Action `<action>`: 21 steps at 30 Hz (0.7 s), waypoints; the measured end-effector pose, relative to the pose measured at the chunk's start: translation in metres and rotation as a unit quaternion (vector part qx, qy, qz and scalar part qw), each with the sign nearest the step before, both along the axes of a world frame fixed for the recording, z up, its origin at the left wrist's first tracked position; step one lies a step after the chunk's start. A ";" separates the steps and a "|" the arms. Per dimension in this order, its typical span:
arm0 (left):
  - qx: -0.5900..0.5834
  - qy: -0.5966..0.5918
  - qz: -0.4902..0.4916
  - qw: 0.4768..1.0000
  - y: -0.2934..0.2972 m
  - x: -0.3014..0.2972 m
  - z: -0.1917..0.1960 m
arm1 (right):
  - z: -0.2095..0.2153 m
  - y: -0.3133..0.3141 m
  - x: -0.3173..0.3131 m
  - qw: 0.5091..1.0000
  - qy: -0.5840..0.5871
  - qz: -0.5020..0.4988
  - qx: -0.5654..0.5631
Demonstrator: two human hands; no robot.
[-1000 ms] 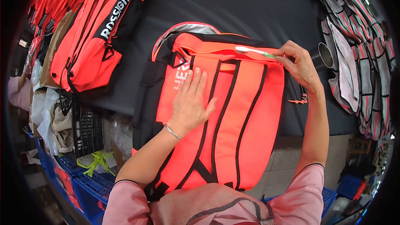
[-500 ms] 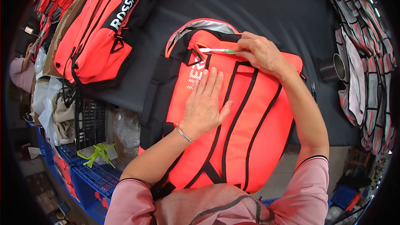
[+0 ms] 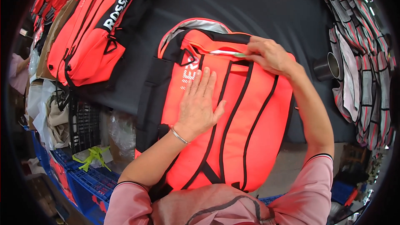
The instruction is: Inspecting and trimming loose threads on backpacks in a manufacturing setting.
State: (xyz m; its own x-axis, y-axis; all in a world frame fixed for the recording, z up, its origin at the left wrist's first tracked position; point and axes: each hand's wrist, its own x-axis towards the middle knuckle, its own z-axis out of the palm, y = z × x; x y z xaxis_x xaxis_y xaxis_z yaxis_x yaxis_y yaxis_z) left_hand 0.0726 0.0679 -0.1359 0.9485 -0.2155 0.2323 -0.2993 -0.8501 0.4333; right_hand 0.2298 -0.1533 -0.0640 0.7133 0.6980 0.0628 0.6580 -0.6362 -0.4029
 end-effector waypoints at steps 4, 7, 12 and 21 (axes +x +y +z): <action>0.015 0.001 0.005 1.000 0.003 -0.002 0.003 | 0.031 -0.041 -0.006 0.997 0.052 -0.017 -0.062; 0.017 0.002 0.008 1.000 0.002 0.000 0.005 | 0.027 -0.033 -0.005 0.999 0.044 0.000 -0.031; 0.006 0.002 -0.008 1.000 -0.002 0.003 0.002 | 0.009 -0.016 0.000 0.997 0.078 -0.004 0.024; -0.007 -0.004 0.003 1.000 0.002 0.001 0.007 | 0.024 -0.030 0.004 0.994 0.111 -0.014 -0.010</action>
